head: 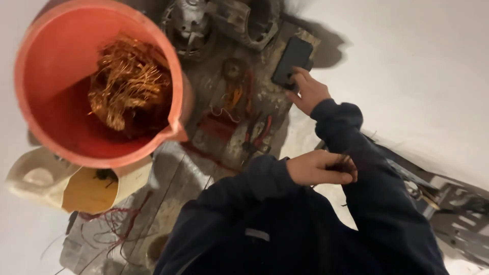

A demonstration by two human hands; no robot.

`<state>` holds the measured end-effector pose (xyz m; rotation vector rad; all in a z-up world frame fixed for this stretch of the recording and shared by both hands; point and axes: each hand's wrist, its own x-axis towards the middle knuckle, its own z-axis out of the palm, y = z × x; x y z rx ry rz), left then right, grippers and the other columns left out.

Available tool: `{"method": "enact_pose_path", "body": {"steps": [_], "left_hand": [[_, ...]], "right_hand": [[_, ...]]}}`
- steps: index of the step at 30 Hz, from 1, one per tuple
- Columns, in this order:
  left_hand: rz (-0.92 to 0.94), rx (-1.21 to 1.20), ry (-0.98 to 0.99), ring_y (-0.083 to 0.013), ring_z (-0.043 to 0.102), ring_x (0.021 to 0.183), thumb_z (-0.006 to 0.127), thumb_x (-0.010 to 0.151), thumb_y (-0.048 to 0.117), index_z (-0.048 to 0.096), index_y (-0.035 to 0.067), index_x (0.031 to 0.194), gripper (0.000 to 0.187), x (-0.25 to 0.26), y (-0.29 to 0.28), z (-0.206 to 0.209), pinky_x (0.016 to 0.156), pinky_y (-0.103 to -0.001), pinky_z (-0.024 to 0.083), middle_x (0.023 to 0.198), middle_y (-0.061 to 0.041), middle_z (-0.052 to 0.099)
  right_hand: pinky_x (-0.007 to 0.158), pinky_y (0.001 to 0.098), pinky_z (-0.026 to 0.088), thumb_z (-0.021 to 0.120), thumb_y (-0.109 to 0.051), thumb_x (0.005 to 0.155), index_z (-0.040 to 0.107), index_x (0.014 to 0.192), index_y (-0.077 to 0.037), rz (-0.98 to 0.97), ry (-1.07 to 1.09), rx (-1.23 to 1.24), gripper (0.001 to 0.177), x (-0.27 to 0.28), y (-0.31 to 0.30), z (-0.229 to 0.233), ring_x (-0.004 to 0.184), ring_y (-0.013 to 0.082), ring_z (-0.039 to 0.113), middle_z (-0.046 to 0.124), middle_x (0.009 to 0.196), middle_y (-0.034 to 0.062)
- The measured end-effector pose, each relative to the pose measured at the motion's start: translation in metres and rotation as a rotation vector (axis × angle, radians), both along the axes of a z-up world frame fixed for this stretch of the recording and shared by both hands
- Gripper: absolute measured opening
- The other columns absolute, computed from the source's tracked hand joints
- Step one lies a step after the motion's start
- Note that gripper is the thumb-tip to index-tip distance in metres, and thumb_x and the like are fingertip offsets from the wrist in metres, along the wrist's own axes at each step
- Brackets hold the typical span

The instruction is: The person strips insulation from multiple copper wires by hand, pulling the outer sheath off each strand. They gather the stripped wires and place them into a red bucket. The person briefly touches a phone on the workbench before resuming stripping.

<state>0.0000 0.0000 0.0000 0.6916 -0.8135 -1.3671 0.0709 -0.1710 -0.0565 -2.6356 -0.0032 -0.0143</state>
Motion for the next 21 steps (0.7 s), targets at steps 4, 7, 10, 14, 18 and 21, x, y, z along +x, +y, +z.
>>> {"method": "enact_pose_path", "body": {"steps": [4, 7, 10, 14, 18, 21], "left_hand": [[-0.032, -0.024, 0.018, -0.0146, 0.062, 0.115, 0.065, 0.108, 0.025, 0.065, 0.004, 0.129, 0.03, 0.006, -0.009, -0.016, 0.102, -0.034, 0.051, 0.119, -0.004, 0.069], [-0.076, 0.025, 0.127, -0.0142, 0.063, 0.113, 0.066, 0.107, 0.025, 0.066, 0.004, 0.129, 0.031, 0.006, -0.016, -0.027, 0.1, -0.034, 0.051, 0.118, -0.004, 0.07], [-0.062, 0.035, 0.017, -0.0133, 0.065, 0.112, 0.067, 0.105, 0.024, 0.066, 0.004, 0.128, 0.031, 0.011, -0.019, -0.018, 0.1, -0.033, 0.051, 0.117, -0.004, 0.072], [-0.104, -0.014, -0.035, -0.0123, 0.066, 0.111, 0.068, 0.105, 0.026, 0.067, 0.004, 0.127, 0.031, 0.017, -0.032, -0.017, 0.1, -0.032, 0.052, 0.115, -0.003, 0.073], [-0.133, 0.002, -0.007, -0.0125, 0.067, 0.111, 0.068, 0.105, 0.026, 0.068, 0.004, 0.127, 0.031, 0.026, -0.037, -0.004, 0.099, -0.032, 0.053, 0.115, -0.003, 0.073], [-0.121, -0.017, -0.031, -0.0124, 0.067, 0.11, 0.069, 0.104, 0.026, 0.068, 0.004, 0.127, 0.032, 0.024, -0.039, -0.014, 0.099, -0.031, 0.053, 0.113, -0.004, 0.074]], "right_hand": [[0.076, 0.047, 0.054, 0.073, -0.032, 0.095, 0.058, 0.115, -0.008, 0.031, 0.025, -0.085, 0.036, 0.016, -0.011, -0.034, 0.094, 0.0369, 0.068, 0.057, 0.142, 0.0143], [0.078, 0.0463, 0.055, 0.074, -0.032, 0.095, 0.058, 0.113, -0.007, -0.003, -0.038, -0.018, 0.034, 0.014, -0.013, -0.041, 0.097, 0.0372, 0.068, 0.057, 0.144, 0.0154], [0.081, 0.0452, 0.056, 0.075, -0.028, 0.093, 0.06, 0.109, -0.009, -0.001, -0.12, 0.008, 0.029, 0.006, -0.012, -0.04, 0.098, 0.0362, 0.068, 0.06, 0.141, 0.0132], [0.076, 0.0448, 0.054, 0.074, -0.022, 0.091, 0.06, 0.102, -0.01, 0.071, -0.157, 0.004, 0.023, -0.004, -0.015, -0.04, 0.092, 0.033, 0.067, 0.062, 0.136, 0.0114], [0.077, 0.0437, 0.053, 0.074, -0.02, 0.09, 0.056, 0.097, -0.009, 0.099, -0.137, -0.005, 0.022, -0.01, -0.015, -0.033, 0.091, 0.0325, 0.066, 0.062, 0.135, 0.0097], [0.075, 0.044, 0.052, 0.075, -0.022, 0.089, 0.057, 0.101, -0.007, 0.091, -0.143, -0.008, 0.026, -0.007, -0.014, -0.037, 0.09, 0.0329, 0.066, 0.061, 0.135, 0.0104]]}}
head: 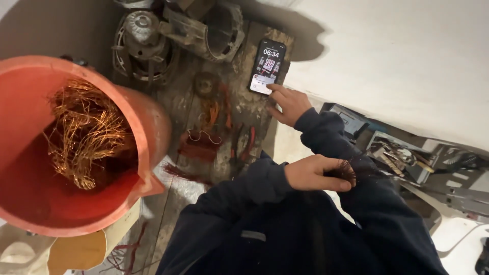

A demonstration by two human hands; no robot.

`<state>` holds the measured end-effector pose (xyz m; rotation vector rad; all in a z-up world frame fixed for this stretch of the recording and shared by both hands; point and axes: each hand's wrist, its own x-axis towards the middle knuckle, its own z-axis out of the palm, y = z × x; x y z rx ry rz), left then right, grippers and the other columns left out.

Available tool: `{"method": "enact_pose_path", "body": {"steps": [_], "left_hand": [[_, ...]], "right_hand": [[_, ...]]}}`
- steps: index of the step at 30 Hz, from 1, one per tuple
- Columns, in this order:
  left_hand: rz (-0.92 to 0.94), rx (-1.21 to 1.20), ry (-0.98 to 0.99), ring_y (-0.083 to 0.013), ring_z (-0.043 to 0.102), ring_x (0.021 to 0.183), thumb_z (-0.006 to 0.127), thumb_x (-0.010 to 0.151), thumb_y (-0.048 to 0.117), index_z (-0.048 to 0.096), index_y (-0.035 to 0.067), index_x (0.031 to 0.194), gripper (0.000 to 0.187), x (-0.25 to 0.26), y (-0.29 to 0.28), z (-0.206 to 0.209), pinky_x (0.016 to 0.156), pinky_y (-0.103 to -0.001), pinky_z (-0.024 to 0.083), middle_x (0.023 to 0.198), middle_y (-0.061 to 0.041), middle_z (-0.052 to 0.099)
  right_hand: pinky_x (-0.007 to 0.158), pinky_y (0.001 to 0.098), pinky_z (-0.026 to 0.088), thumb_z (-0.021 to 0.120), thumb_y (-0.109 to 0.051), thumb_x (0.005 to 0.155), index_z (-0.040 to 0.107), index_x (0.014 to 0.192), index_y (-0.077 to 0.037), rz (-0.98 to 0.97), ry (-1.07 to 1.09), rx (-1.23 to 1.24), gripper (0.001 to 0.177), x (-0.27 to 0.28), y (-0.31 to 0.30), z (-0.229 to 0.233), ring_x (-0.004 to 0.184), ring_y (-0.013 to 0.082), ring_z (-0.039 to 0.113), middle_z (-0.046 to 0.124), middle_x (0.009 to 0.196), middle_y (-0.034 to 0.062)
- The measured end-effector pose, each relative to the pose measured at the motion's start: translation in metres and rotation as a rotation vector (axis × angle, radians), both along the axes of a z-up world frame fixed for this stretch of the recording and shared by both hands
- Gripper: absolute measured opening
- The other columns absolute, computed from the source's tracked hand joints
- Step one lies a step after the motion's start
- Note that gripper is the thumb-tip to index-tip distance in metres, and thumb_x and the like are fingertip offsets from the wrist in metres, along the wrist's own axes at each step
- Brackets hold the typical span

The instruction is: The person strips insulation from multiple copper wires by hand, pulling the outer sheath off each strand. They gather the stripped wires and place them into a red bucket. The person briefly touches a phone on the workbench before resuming stripping.

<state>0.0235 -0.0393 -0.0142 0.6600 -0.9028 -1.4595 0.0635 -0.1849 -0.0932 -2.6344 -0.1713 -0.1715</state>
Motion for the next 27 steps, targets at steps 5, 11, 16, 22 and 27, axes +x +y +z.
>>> {"method": "enact_pose_path", "body": {"steps": [5, 11, 16, 22, 27], "left_hand": [[0.002, 0.02, 0.027, -0.0129, 0.067, 0.11, 0.068, 0.104, 0.025, 0.068, 0.002, 0.126, 0.032, 0.005, 0.003, -0.002, 0.099, -0.031, 0.053, 0.114, -0.005, 0.074], [0.037, 0.048, 0.035, -0.0131, 0.068, 0.108, 0.067, 0.105, 0.025, 0.069, 0.002, 0.124, 0.031, 0.005, 0.004, -0.006, 0.098, -0.032, 0.054, 0.112, -0.005, 0.074], [0.033, 0.045, 0.119, -0.0122, 0.065, 0.108, 0.066, 0.107, 0.025, 0.069, 0.001, 0.124, 0.03, -0.004, 0.001, -0.016, 0.097, -0.032, 0.053, 0.111, -0.005, 0.073], [0.006, 0.083, 0.098, -0.0124, 0.067, 0.103, 0.066, 0.106, 0.025, 0.069, 0.001, 0.123, 0.03, 0.002, 0.003, -0.009, 0.094, -0.031, 0.054, 0.109, -0.005, 0.073], [0.054, 0.058, 0.129, -0.0109, 0.066, 0.105, 0.067, 0.105, 0.027, 0.068, 0.001, 0.122, 0.031, 0.002, 0.004, -0.015, 0.094, -0.03, 0.054, 0.111, -0.003, 0.072]], "right_hand": [[0.078, 0.0432, 0.053, 0.074, -0.021, 0.087, 0.059, 0.1, -0.009, -0.012, 0.012, 0.026, 0.023, 0.004, 0.002, -0.003, 0.091, 0.0317, 0.067, 0.062, 0.136, 0.0097], [0.077, 0.0426, 0.055, 0.076, -0.023, 0.092, 0.062, 0.1, -0.011, -0.104, 0.048, 0.063, 0.02, 0.0, 0.0, -0.005, 0.091, 0.0304, 0.067, 0.064, 0.136, 0.0083], [0.081, 0.042, 0.055, 0.076, -0.022, 0.091, 0.06, 0.101, -0.012, -0.06, -0.059, 0.039, 0.021, -0.003, -0.003, 0.001, 0.104, 0.0319, 0.069, 0.062, 0.137, 0.0076], [0.078, 0.0424, 0.055, 0.076, -0.021, 0.089, 0.06, 0.098, -0.01, -0.012, 0.015, 0.037, 0.021, 0.004, 0.001, 0.006, 0.094, 0.0303, 0.068, 0.063, 0.139, 0.0095], [0.079, 0.041, 0.056, 0.077, -0.021, 0.088, 0.062, 0.102, -0.009, -0.003, -0.02, 0.027, 0.024, 0.002, -0.004, 0.004, 0.097, 0.0312, 0.069, 0.063, 0.138, 0.0098]]}}
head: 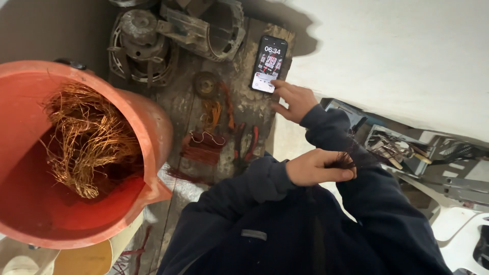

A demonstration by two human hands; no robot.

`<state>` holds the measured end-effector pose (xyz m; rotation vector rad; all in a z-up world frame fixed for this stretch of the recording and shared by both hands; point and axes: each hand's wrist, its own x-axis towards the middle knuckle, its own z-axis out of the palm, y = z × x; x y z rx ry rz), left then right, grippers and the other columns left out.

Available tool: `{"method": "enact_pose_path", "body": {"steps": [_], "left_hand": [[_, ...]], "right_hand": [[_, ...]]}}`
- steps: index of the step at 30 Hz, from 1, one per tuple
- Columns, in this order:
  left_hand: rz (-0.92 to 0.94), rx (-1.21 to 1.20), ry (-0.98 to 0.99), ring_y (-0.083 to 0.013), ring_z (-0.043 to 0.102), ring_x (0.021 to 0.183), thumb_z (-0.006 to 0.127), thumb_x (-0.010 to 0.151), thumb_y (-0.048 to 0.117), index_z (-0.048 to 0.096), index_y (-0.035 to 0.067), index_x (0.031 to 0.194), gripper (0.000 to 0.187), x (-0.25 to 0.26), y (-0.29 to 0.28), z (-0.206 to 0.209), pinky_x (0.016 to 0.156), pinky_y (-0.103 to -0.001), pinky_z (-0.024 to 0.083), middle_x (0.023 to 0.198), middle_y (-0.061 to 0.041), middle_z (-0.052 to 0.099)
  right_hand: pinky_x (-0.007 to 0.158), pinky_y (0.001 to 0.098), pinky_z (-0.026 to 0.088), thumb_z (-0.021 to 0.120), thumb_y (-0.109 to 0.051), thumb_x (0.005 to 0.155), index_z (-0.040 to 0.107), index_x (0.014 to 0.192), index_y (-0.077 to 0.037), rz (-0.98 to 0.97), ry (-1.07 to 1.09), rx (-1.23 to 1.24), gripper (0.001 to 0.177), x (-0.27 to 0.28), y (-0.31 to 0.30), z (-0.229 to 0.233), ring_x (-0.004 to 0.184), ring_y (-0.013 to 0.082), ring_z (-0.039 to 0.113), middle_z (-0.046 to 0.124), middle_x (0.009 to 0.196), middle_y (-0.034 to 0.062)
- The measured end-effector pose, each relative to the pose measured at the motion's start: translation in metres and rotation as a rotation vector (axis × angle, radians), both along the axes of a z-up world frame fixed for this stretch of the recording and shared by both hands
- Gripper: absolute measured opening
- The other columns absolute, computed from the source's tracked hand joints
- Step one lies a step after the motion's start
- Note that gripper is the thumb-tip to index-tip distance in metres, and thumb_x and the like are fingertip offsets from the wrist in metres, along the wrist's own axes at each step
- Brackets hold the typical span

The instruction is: The person strips insulation from multiple copper wires by hand, pulling the outer sheath off each strand. They gather the stripped wires and place them into a red bucket. The person briefly touches a phone on the workbench before resuming stripping.

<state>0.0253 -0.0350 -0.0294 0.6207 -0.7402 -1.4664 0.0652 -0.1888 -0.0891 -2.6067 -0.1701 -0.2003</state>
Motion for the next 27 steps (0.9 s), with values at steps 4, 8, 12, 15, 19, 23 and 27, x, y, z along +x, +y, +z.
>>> {"method": "enact_pose_path", "body": {"steps": [4, 8, 12, 15, 19, 23, 27], "left_hand": [[-0.022, 0.017, 0.016, -0.0103, 0.064, 0.102, 0.065, 0.107, 0.027, 0.069, 0.001, 0.122, 0.031, 0.003, 0.001, 0.002, 0.091, -0.029, 0.053, 0.108, -0.003, 0.071], [-0.023, 0.029, -0.052, -0.0093, 0.062, 0.095, 0.064, 0.107, 0.026, 0.07, 0.002, 0.12, 0.028, 0.0, -0.002, 0.003, 0.085, -0.028, 0.052, 0.103, -0.001, 0.07], [-0.035, 0.03, -0.072, -0.0102, 0.06, 0.091, 0.063, 0.109, 0.021, 0.069, 0.001, 0.121, 0.024, -0.013, -0.01, 0.003, 0.081, -0.028, 0.052, 0.103, -0.002, 0.069], [-0.051, 0.031, 0.037, -0.0093, 0.063, 0.093, 0.064, 0.101, 0.017, 0.06, 0.005, 0.126, 0.028, -0.03, -0.023, 0.008, 0.084, -0.028, 0.054, 0.116, 0.0, 0.067], [-0.137, -0.005, 0.047, -0.0087, 0.064, 0.098, 0.062, 0.102, 0.02, 0.056, 0.007, 0.131, 0.033, -0.061, -0.034, 0.013, 0.088, -0.028, 0.054, 0.12, 0.0, 0.065], [-0.255, -0.017, -0.098, -0.0128, 0.067, 0.098, 0.064, 0.106, 0.023, 0.065, 0.0, 0.124, 0.029, -0.112, -0.045, 0.009, 0.088, -0.031, 0.056, 0.108, -0.006, 0.07], [-0.32, -0.051, -0.112, -0.0148, 0.068, 0.085, 0.059, 0.112, 0.028, 0.069, 0.0, 0.115, 0.029, -0.171, -0.05, -0.009, 0.079, -0.031, 0.056, 0.094, -0.007, 0.071]], "right_hand": [[0.065, 0.0342, 0.058, 0.076, -0.017, 0.091, 0.065, 0.102, -0.007, -0.24, 0.139, 0.214, 0.019, -0.014, 0.0, 0.019, 0.079, 0.0246, 0.071, 0.065, 0.137, 0.0114], [0.068, 0.0307, 0.057, 0.075, -0.012, 0.093, 0.065, 0.106, -0.002, -0.477, 0.07, 0.298, 0.019, -0.057, -0.015, 0.008, 0.076, 0.0187, 0.07, 0.066, 0.135, 0.0147], [0.077, 0.0277, 0.057, 0.07, -0.008, 0.098, 0.065, 0.113, 0.0, -0.616, -0.073, 0.489, 0.018, -0.118, -0.031, -0.009, 0.096, 0.015, 0.07, 0.07, 0.127, 0.0135], [0.073, 0.0252, 0.053, 0.068, -0.011, 0.102, 0.067, 0.118, -0.001, -0.855, -0.028, 0.719, 0.019, -0.165, -0.028, 0.0, 0.085, 0.01, 0.065, 0.073, 0.116, 0.0104], [0.072, 0.0255, 0.052, 0.066, -0.012, 0.105, 0.065, 0.113, -0.002, -0.889, -0.08, 0.92, 0.014, -0.253, -0.057, -0.043, 0.082, 0.011, 0.062, 0.074, 0.117, 0.0095], [0.078, 0.028, 0.055, 0.068, -0.013, 0.108, 0.064, 0.113, -0.002, -0.946, -0.166, 0.89, 0.012, -0.317, -0.05, -0.025, 0.088, 0.0143, 0.066, 0.073, 0.11, 0.0121], [0.075, 0.0301, 0.057, 0.076, -0.013, 0.094, 0.062, 0.117, -0.009, -0.871, -0.465, 1.372, 0.027, -0.4, -0.037, -0.03, 0.09, 0.0163, 0.068, 0.071, 0.11, 0.0076]]}}
